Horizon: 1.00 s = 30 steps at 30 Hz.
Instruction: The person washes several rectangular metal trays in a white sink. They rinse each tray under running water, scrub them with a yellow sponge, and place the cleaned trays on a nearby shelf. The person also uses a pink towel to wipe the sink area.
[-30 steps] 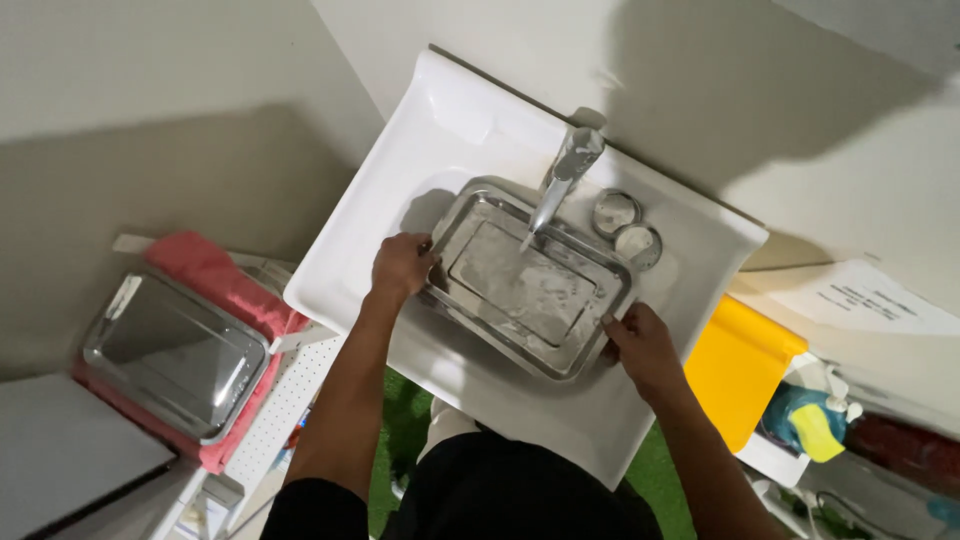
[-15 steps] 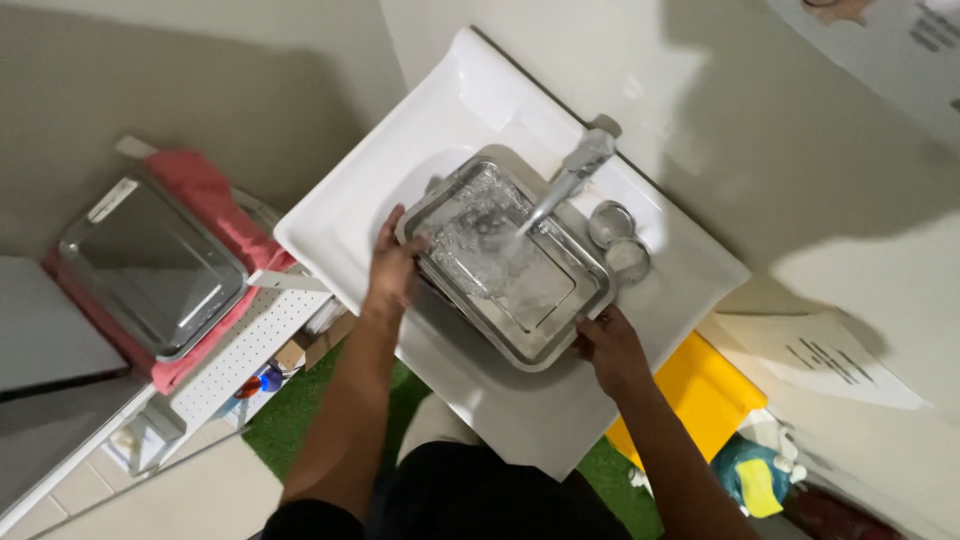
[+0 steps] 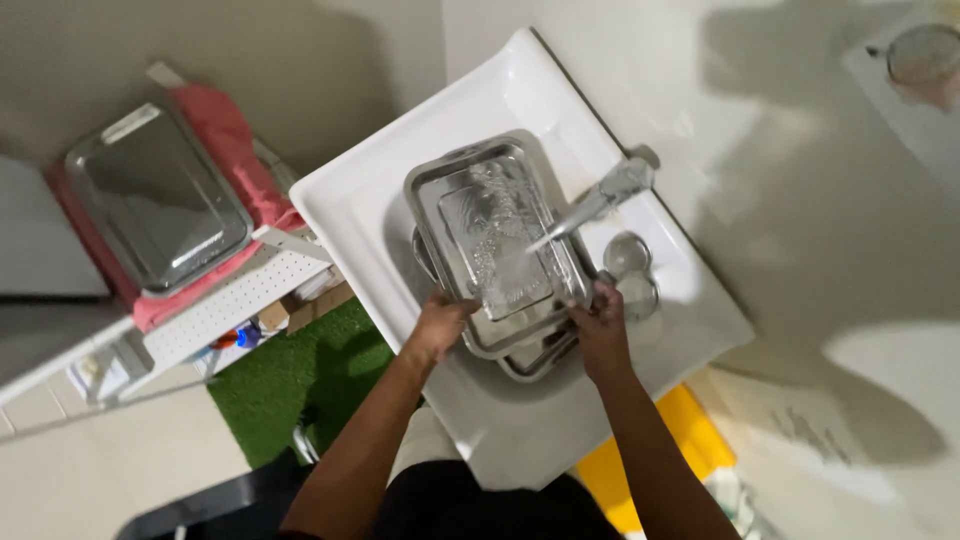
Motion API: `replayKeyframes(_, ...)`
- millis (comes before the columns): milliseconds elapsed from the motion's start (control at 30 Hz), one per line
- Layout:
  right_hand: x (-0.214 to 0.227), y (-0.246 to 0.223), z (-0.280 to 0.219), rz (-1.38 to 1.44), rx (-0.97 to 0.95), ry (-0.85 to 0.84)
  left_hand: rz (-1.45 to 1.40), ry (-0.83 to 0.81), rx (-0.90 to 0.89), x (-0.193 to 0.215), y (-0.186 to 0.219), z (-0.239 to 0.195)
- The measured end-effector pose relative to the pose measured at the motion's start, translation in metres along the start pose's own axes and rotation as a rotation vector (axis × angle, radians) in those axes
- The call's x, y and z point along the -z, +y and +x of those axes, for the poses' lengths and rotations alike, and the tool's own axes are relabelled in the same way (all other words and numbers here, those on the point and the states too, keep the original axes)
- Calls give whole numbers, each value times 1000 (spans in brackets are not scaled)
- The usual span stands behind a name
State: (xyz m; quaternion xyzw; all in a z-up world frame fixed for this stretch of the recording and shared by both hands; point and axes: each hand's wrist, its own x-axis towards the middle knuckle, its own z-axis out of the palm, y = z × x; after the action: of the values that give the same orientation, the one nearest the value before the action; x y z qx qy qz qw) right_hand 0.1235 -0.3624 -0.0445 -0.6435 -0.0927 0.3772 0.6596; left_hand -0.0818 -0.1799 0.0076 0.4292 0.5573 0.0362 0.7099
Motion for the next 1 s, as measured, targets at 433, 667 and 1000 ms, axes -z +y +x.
replayKeyframes(433,-1,-27,57,-339,58,-348,-148,115,-330,-16,-24,-6)
replayKeyframes(667,-12,-6,76,-292,10,-543,-211,153,-431,-30,3,-79)
replayKeyframes(1000,-53,-12,26,90,-183,-853,-360,81,-488,-37,5,-81)
